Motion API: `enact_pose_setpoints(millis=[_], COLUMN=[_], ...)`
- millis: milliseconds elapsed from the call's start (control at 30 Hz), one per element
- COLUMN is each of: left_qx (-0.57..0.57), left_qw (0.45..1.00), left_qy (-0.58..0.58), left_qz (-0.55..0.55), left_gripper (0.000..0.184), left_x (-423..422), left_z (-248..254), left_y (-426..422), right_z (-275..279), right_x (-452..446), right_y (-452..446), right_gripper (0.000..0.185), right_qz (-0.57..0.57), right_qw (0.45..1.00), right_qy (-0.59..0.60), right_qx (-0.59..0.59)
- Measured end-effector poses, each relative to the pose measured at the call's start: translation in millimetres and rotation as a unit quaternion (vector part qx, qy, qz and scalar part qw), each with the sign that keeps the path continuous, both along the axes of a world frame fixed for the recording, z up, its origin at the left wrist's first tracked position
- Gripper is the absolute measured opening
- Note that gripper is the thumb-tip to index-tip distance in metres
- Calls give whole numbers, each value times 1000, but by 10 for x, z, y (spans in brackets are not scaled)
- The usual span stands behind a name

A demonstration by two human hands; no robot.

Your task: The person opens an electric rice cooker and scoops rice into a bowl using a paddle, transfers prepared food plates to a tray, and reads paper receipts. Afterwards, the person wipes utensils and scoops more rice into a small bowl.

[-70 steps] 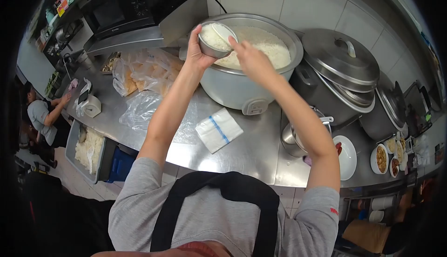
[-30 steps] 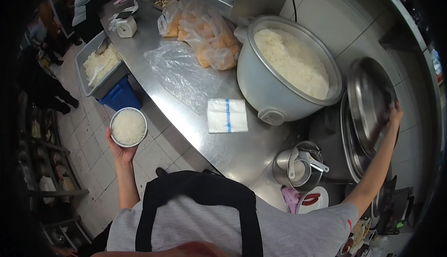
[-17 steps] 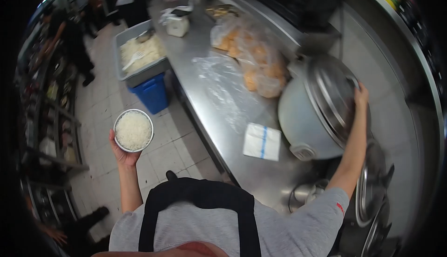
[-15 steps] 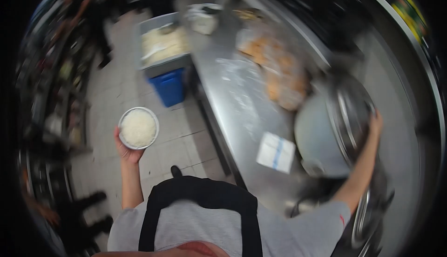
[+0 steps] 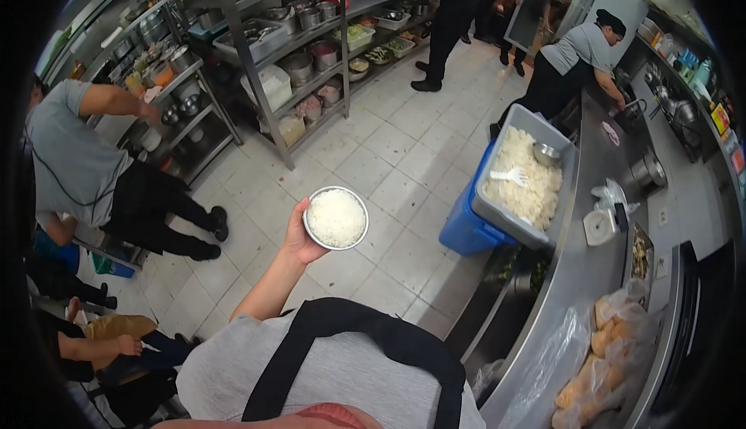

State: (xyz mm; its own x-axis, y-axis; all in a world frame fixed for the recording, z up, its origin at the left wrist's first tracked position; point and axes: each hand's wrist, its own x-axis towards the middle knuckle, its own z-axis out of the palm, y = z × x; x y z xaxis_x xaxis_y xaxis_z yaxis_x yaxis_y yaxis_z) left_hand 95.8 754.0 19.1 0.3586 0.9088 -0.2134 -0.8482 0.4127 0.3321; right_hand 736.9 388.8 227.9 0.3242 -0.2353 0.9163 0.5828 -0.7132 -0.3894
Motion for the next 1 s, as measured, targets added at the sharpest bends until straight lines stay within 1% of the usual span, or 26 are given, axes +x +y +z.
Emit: enact_pose_setpoints(millis=[33,67,100,133,167,200,233,267,300,333,367,400,467,500,533,567,600,633,667,733,767,800,867,933,1000], left_qx=[4,7,9,10,13,18,14,9,7,0,-9,-16,-13,-21,-14,-3,-1,2,9,17,12,6,-6,-22,-32], left_qw=[1000,1000,1000,1000,1000,1000,999,998,998,997,995,995,989,988,982,975,963,961,954,946,944,943,948,958,970], left_qy=[2,3,5,0,-4,0,-8,-18,-17,-17,-18,-19,1,4,9,16,51,54,52,49,47,47,50,45,57], left_qz=[8,13,11,13,16,17,34,53,56,74,94,101,146,156,191,224,264,270,295,321,326,330,316,282,236], left_gripper=[61,62,62,63,64,64,64,64,64,64,63,63,63,63,64,64,71,71,71,72,71,71,71,71,72], left_x=[-17,-54,-128,-125,-94,-69,-64,-52,-57,-77,-86,-118,-235,-296,-373,-456,-542,-602,-640,-673,-686,-719,-739,-772,-731], left_z=[-10,-15,-10,-37,-75,-127,-176,-215,-241,-276,-298,-280,-205,-138,-48,13,-18,16,40,23,-12,-52,-209,-322,-321], left_y=[124,304,520,679,831,930,1097,1276,1469,1631,1773,1936,2260,2420,2576,2714,2875,3018,3135,3398,3542,3691,3995,4399,4795], right_z=[-50,-97,-157,-290,-178,-196,-161,-159,-236,-313,-426,-434,-611,-643,-632,-574,-460,-459,-369,-215,-194,-202,-237,-333,-383], right_x=[30,56,29,620,112,155,-27,-229,-71,24,89,-154,-254,-462,-799,-1250,-1771,-2138,-2486,-3141,-3381,-3604,-3944,-4166,-4295], right_y=[347,767,1158,1294,1877,2145,2598,3070,3414,3798,4240,4782,5753,6319,6883,7417,7816,8251,8574,9069,9335,9591,10119,10579,10972], right_gripper=[12,12,16,20,25,25,24,22,20,19,15,16,24,30,36,37,44,53,59,68,73,76,78,78,78], right_qz=[38,102,259,231,249,224,243,305,369,377,405,391,473,534,585,675,703,737,704,705,669,673,674,683,682], right_qw=[999,995,965,967,965,966,960,950,927,925,914,919,875,841,801,725,682,645,645,586,591,578,571,575,593], right_qy=[8,18,8,-62,-34,-35,-75,-36,-34,-17,13,-41,101,79,96,69,112,64,-88,-196,-249,-255,-283,-273,-265], right_qx=[-1,-2,49,-91,-81,-122,-118,-57,-59,-49,-4,17,-13,-45,-87,-120,-166,-193,-286,-348,-376,-384,-375,-360,-335])
